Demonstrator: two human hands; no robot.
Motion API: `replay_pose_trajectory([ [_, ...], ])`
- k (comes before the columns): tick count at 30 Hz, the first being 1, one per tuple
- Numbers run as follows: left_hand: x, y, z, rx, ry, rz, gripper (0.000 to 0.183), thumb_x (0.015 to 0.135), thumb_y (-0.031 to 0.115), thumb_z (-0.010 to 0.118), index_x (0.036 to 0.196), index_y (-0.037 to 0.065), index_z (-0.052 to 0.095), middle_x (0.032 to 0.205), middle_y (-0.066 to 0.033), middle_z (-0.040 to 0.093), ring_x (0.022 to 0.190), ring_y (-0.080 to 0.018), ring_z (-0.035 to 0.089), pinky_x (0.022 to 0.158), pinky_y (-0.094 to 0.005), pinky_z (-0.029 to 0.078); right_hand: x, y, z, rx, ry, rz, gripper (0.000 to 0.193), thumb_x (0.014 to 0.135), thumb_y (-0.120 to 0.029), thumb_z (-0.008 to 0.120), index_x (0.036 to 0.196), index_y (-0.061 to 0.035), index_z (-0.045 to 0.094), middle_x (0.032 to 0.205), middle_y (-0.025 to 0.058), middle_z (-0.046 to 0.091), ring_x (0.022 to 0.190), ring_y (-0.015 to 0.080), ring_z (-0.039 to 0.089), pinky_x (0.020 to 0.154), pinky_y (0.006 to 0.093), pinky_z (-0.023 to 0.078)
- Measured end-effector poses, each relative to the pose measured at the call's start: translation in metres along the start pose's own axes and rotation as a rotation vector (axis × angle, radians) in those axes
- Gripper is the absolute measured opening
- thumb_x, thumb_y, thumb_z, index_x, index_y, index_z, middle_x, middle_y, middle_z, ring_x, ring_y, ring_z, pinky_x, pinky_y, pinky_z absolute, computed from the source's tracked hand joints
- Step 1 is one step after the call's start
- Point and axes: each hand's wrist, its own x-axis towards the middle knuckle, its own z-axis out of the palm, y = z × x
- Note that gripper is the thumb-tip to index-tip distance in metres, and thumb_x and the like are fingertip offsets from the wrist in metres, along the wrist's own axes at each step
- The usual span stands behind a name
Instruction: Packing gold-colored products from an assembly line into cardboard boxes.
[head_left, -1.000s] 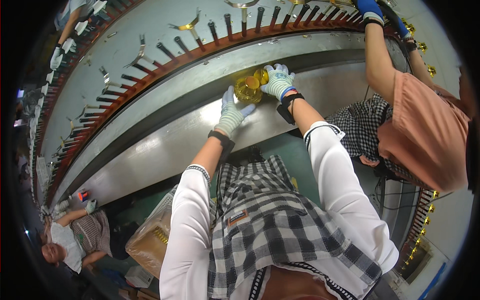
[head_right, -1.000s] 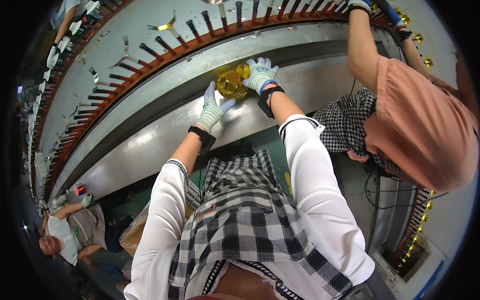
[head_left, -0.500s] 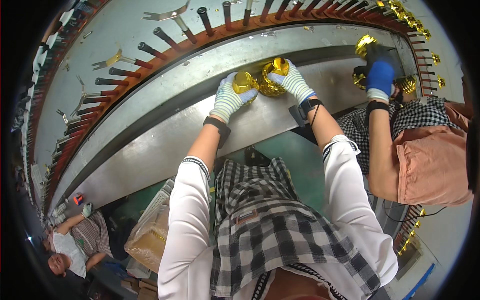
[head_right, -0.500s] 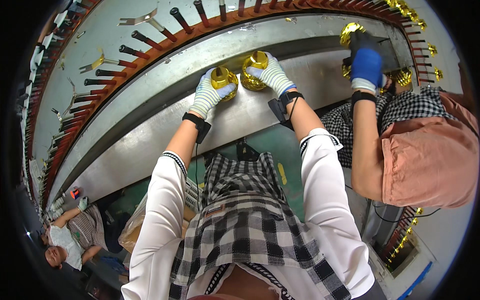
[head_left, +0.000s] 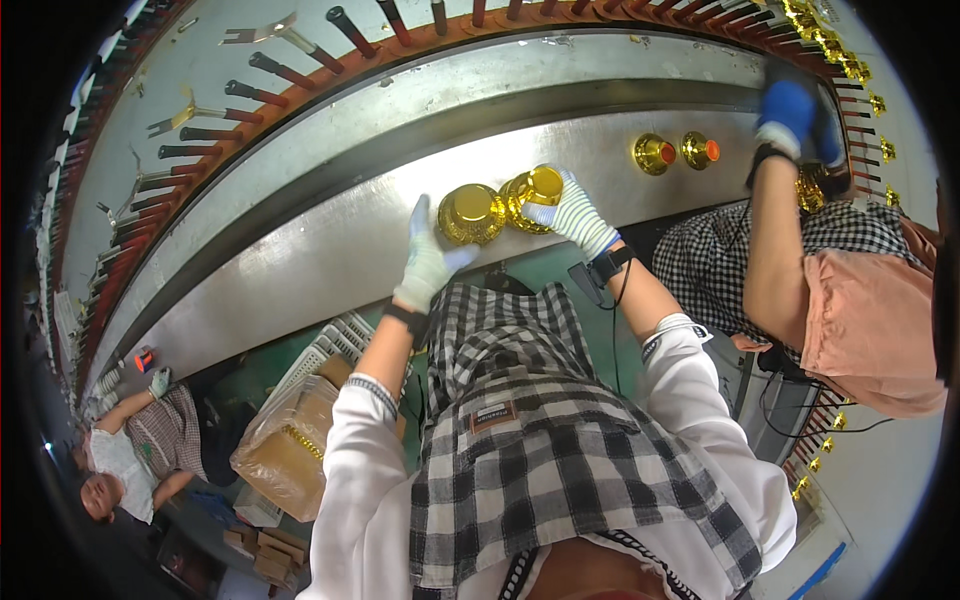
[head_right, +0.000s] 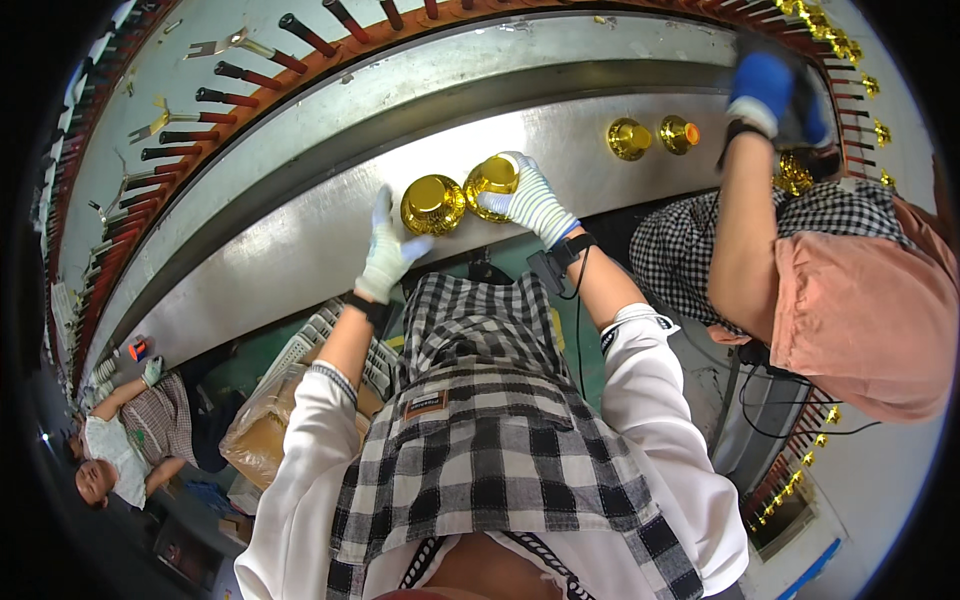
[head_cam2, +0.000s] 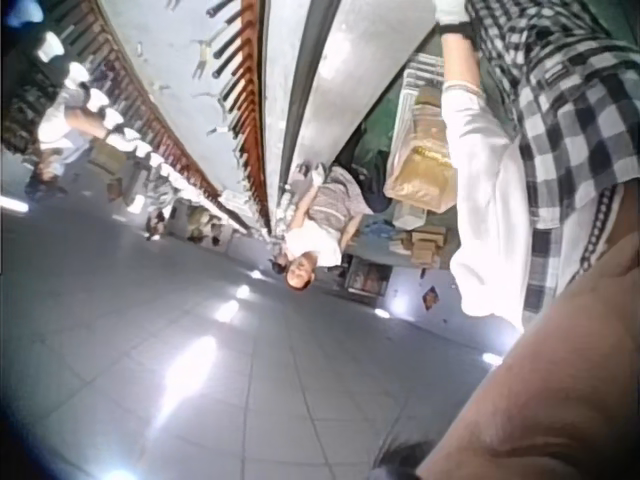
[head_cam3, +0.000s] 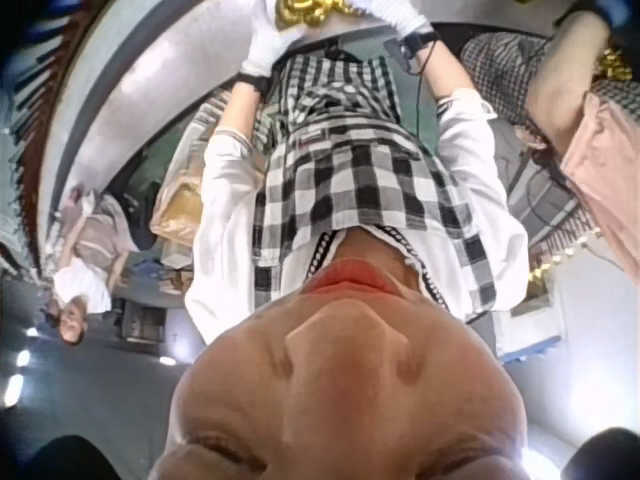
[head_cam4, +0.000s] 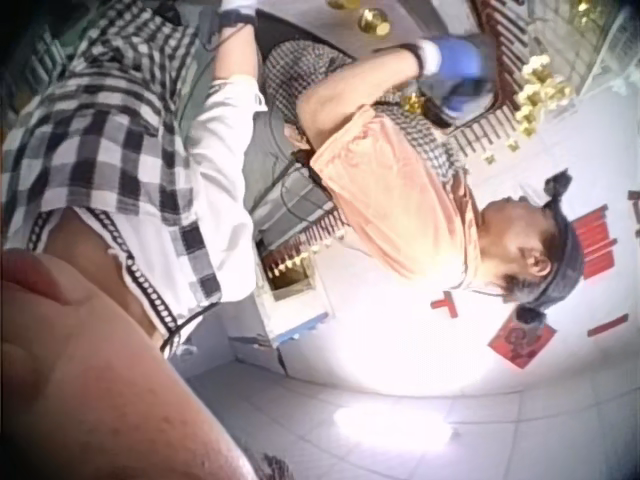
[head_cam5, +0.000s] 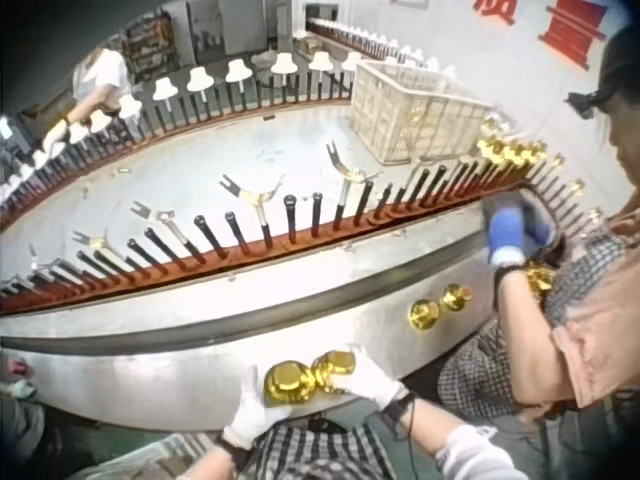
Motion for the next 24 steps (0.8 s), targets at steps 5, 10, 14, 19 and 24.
replay_pose_trajectory([
  [5,-0.114,-0.142,0.050,-0.992,-0.105,-0.714,0.076,0.103,0.047,0.058,0.158,0.004,0.025,0.162,-0.0155,0.031,0.149,-0.0289,0.032,0.120,-0.0438,0.032,-0.034,-0.002,0.014,-0.119,-0.209,-0.195,0.068,0.071,-0.030,0.089,0.127,-0.0037,0.060,0.125,0.0173,0.060,0.116,0.0340,0.059,0.105,0.0423,0.047],
  [10,-0.094,-0.100,0.127,-1.510,-0.157,-0.884,0.068,0.107,0.051,0.044,0.156,0.005,0.033,0.163,-0.0110,0.034,0.150,-0.0276,0.030,0.124,-0.0476,0.026,-0.118,0.027,0.050,-0.022,-0.154,-0.075,0.076,0.069,-0.030,0.090,0.131,-0.0037,0.055,0.124,0.0210,0.056,0.115,0.0369,0.058,0.105,0.0417,0.048],
  [14,-0.101,-0.032,0.104,-1.383,-0.473,-0.722,0.063,0.106,0.047,0.052,0.154,0.009,0.039,0.155,-0.0053,0.047,0.139,-0.0227,0.048,0.119,-0.0434,0.037,-0.164,0.003,0.013,0.470,-0.044,0.083,0.067,0.073,-0.014,0.084,0.131,-0.0059,0.053,0.126,0.0112,0.058,0.117,0.0219,0.058,0.105,0.0380,0.048],
  [19,-0.124,0.099,-0.009,-0.834,-0.471,-0.385,0.075,0.105,0.043,0.058,0.160,0.003,0.027,0.147,-0.0132,0.051,0.124,-0.0236,0.060,0.105,-0.0383,0.050,-0.188,-0.154,-0.044,0.485,-0.145,-0.096,0.065,0.076,-0.006,0.081,0.134,-0.0050,0.051,0.125,0.0063,0.061,0.117,0.0169,0.058,0.104,0.0345,0.048],
  [24,-0.108,0.117,-0.056,-0.846,-0.171,-0.224,0.063,0.106,0.036,0.057,0.154,0.000,0.037,0.130,-0.0128,0.062,0.103,-0.0178,0.068,0.087,-0.0295,0.058,-0.123,-0.245,-0.015,0.316,-0.296,-0.161,0.060,0.081,-0.007,0.081,0.135,-0.0029,0.053,0.121,0.0043,0.066,0.112,0.0133,0.061,0.099,0.0305,0.050],
])
